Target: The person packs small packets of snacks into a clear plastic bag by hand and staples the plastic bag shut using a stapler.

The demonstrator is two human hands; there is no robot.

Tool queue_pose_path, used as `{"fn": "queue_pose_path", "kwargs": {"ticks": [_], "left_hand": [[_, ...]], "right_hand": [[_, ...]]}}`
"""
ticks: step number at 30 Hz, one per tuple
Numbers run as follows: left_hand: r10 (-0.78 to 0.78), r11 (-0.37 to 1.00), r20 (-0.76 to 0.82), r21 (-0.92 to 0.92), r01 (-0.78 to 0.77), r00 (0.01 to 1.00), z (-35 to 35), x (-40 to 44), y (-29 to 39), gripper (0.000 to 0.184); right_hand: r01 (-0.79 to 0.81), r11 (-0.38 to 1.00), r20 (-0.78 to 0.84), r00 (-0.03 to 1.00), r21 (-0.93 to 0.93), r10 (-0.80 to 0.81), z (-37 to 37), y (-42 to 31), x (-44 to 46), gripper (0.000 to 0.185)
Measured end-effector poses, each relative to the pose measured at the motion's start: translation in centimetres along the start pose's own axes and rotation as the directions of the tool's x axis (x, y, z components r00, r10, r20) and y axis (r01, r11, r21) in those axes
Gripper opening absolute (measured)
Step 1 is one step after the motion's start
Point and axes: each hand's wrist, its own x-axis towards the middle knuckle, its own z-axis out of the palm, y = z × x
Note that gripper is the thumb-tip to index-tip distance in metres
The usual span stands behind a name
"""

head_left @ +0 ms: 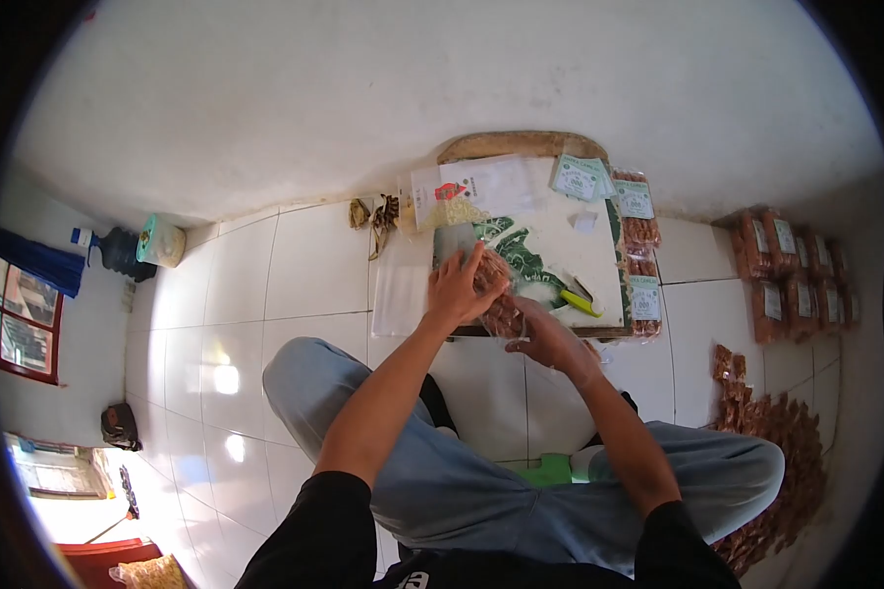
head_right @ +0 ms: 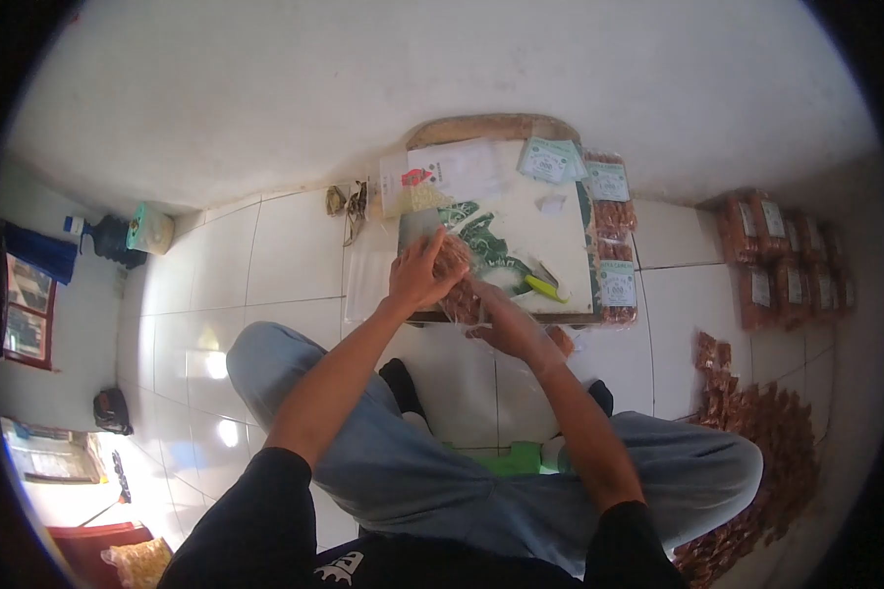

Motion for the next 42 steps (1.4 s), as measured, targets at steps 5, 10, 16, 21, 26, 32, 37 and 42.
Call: {"fn": "queue_pose_path", "kwargs": {"ticks": [5,10,16,21,26,32,37,42], "left_hand": [[-0.049,0.998,0.014,-0.034,0.049,0.999,0.2,0.1,0.4,0.089],[-0.065,0.998,0.003,-0.017,0.066,0.998,0.2,-0.2,1.0,0.092],[-0.104,0.994,-0.014,0.014,0.104,0.994,-0.1,-0.3,2.1,0.093],[-0.006,0.99,-0.261,0.136,0.043,0.965,1.6,0.0,0.8,0.09],[-0.798,0.415,-0.213,-0.873,0.256,0.564,6.1,-2.9,-0.2,0.07],[-0.74,0.12,0.133,-0.938,0.324,0.66,10.6,-10.5,6.4,0.057],[-0.663,0.134,0.188,-0.922,0.362,0.725,9.1,-13.2,10.8,0.048],[-0.613,0.46,-0.024,-0.824,0.332,0.79,8.0,-13.5,11.0,0.038]], "right_hand": [[-0.198,0.978,0.187,0.965,0.069,0.183,-1.0,-0.4,0.2,0.077],[-0.253,0.892,0.265,0.951,0.375,0.159,-0.4,-1.6,1.0,0.067],[-0.159,0.97,0.112,0.984,0.182,0.14,0.7,-1.2,0.8,0.057],[-0.027,0.968,-0.043,0.998,0.25,0.039,2.6,1.3,0.9,0.057],[0.154,0.988,-0.251,0.957,0.013,-0.145,3.8,2.3,1.4,0.067],[0.065,0.997,-0.265,0.963,0.043,-0.051,4.4,2.3,1.0,0.067],[0.111,0.994,-0.321,0.941,0.004,-0.104,5.4,2.3,0.9,0.067],[0.097,0.995,-0.304,0.948,0.009,-0.09,5.2,2.0,1.2,0.062]]}}
